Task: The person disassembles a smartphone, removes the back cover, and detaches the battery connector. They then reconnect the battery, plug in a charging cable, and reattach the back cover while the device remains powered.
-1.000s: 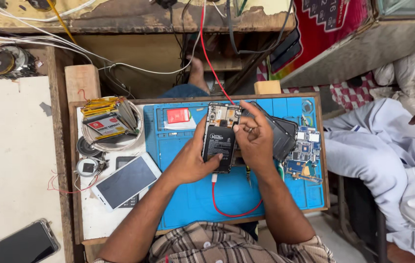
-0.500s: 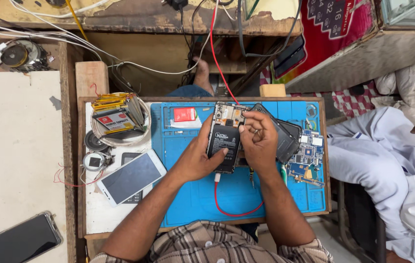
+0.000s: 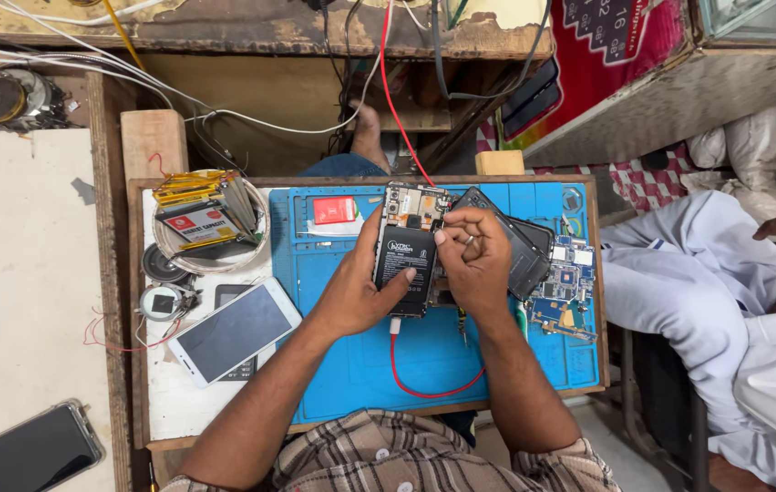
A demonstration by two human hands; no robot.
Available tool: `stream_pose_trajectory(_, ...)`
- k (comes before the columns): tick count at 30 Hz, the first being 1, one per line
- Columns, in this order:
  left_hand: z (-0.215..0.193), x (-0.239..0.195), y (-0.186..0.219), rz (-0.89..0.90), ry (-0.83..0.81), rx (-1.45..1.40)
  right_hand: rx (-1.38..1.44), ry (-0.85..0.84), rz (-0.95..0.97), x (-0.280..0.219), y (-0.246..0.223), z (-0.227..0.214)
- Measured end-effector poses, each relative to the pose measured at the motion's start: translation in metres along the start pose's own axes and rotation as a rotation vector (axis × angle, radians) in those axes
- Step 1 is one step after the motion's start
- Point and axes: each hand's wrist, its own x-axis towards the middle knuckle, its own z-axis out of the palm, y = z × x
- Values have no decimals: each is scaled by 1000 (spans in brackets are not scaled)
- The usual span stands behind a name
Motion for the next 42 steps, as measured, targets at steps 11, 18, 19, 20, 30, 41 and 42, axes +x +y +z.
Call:
stream_pose_trajectory(11, 0, -1, 3, -30, 5, 13, -16, -14, 17, 1, 0, 1)
stream_pose_trajectory(18, 0, -3, 0, -26, -7, -5, -27, -9, 0, 1, 3, -1)
stream_pose_trajectory(19, 1, -4, -1, -38, -15, -23, -25, -6, 6, 0, 3, -1)
stream_pose_trajectory(20, 1, -5, -2, -46, -15, -19, -24, -3, 11, 0, 4, 0)
stream_pose_trajectory(30, 0, -2, -8, -36, -21, 55, 7, 14, 71, -1, 2, -2)
stream_pose_trajectory(41, -2, 0, -1, -66, -36, 2, -2, -11, 16, 2, 1, -1)
stream_pose_trajectory(42, -2, 1, -1, -31, -33, -1, -18, -16, -4, 3, 0, -2)
